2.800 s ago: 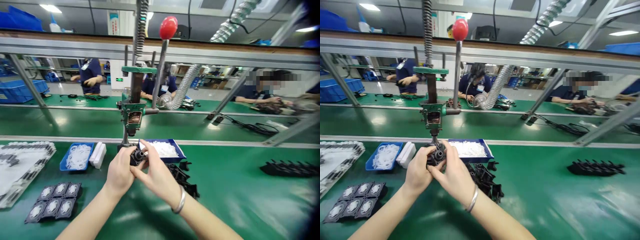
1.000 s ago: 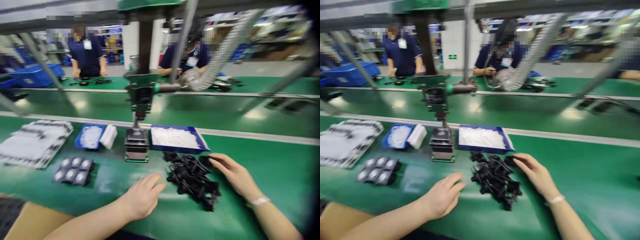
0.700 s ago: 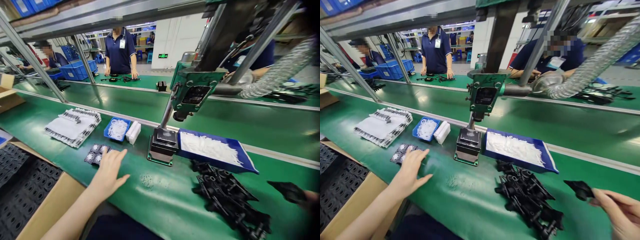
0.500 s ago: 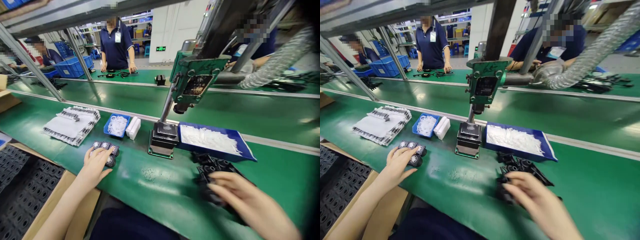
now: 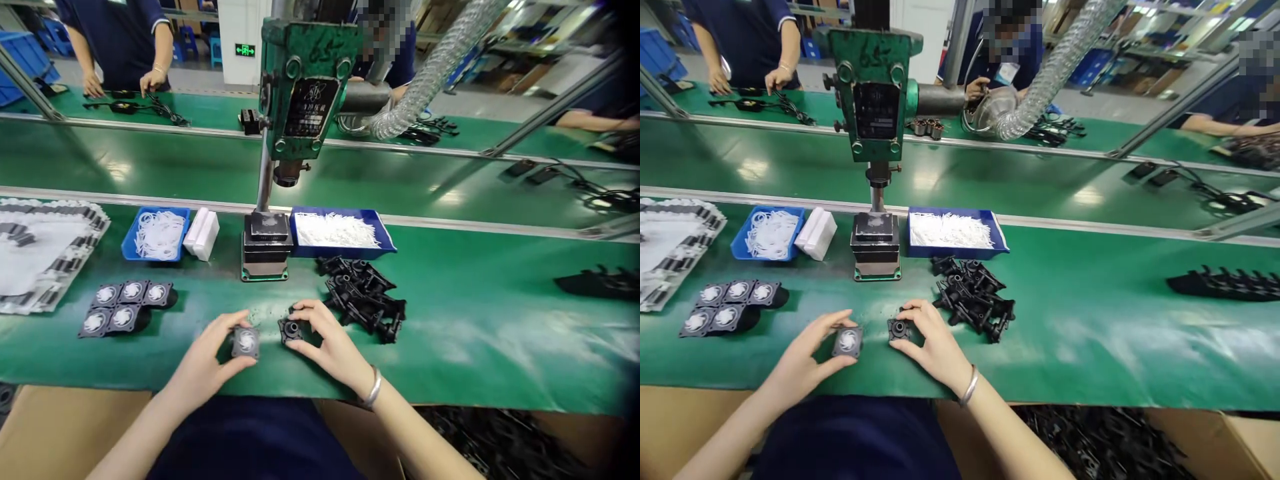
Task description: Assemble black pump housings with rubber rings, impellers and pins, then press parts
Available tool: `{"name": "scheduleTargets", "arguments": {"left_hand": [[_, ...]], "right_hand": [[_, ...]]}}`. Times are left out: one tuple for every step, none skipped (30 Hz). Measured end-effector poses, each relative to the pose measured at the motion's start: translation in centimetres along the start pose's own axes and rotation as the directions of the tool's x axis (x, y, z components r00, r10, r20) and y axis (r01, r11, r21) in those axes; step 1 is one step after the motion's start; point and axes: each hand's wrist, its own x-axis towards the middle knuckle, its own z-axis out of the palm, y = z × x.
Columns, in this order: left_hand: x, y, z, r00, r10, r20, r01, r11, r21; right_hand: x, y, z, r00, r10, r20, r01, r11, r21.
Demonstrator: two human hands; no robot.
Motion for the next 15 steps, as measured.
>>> {"name": "scheduleTargets", "arguments": {"left_hand": [[0.6, 0.4, 1.3, 1.000, -0.009, 0.007, 0.010, 0.995, -0.096], [1.2, 0.7, 2.4, 1.000, -0.008, 0.005, 0.009, 0.985, -0.171], [1.6, 0.9, 3.2, 1.000, 0.000, -0.005, -0.001, 0.974, -0.225], [1.9, 1.0, 3.9, 1.000, 0.012, -0.020, -0.017, 0.966, -0.258], [2.2, 1.0, 4.3, 0.999, 0.023, -0.035, -0.031, 0.961, -0.274], [2.3, 1.0, 4.6, 0.998, 0.030, -0.047, -0.042, 0.959, -0.280], [2.3, 1.0, 4.7, 0.998, 0.033, -0.055, -0.047, 0.959, -0.280], [2.3, 1.0, 4.7, 0.998, 0.032, -0.058, -0.047, 0.960, -0.275], [2.3, 1.0, 4.7, 0.998, 0.030, -0.061, -0.046, 0.962, -0.268], [2.3, 1.0, 4.7, 0.998, 0.029, -0.064, -0.044, 0.965, -0.260], [2.2, 1.0, 4.6, 0.997, 0.030, -0.067, -0.046, 0.967, -0.250], [2.2, 1.0, 4.6, 0.997, 0.035, -0.070, -0.050, 0.969, -0.241], [2.2, 1.0, 4.6, 0.996, 0.043, -0.073, -0.059, 0.971, -0.232], [2.2, 1.0, 4.6, 0.996, 0.053, -0.076, -0.069, 0.972, -0.224], [2.2, 1.0, 4.6, 0.995, 0.064, -0.076, -0.079, 0.973, -0.217]], "right_hand": [[0.0, 0.1, 0.4, 1.000, -0.012, -0.020, 0.012, 1.000, -0.003], [0.0, 0.3, 0.8, 0.999, -0.021, -0.038, 0.021, 1.000, 0.001], [0.2, 0.4, 1.0, 0.998, -0.027, -0.049, 0.027, 1.000, 0.010], [0.3, 0.6, 1.0, 0.998, -0.032, -0.054, 0.033, 0.999, 0.016], [0.5, 0.6, 0.9, 0.997, -0.038, -0.060, 0.039, 0.999, 0.014], [0.6, 0.5, 0.6, 0.996, -0.043, -0.075, 0.044, 0.999, 0.004], [0.8, 0.3, 0.1, 0.994, -0.045, -0.101, 0.044, 0.999, -0.011], [0.9, -0.1, -0.4, 0.990, -0.046, -0.134, 0.044, 0.999, -0.022], [1.1, -0.6, -0.9, 0.985, -0.050, -0.166, 0.046, 0.999, -0.027], [1.2, -1.3, -1.4, 0.982, -0.063, -0.180, 0.060, 0.998, -0.022], [1.3, -2.1, -1.7, 0.981, -0.085, -0.172, 0.086, 0.996, -0.005], [1.4, -2.8, -1.9, 0.982, -0.122, -0.146, 0.126, 0.992, 0.019], [1.6, -3.5, -1.8, 0.979, -0.169, -0.114, 0.175, 0.984, 0.045], [1.7, -4.0, -1.7, 0.972, -0.219, -0.087, 0.225, 0.972, 0.065], [1.8, -4.4, -1.4, 0.963, -0.260, -0.068, 0.265, 0.962, 0.074]]}}
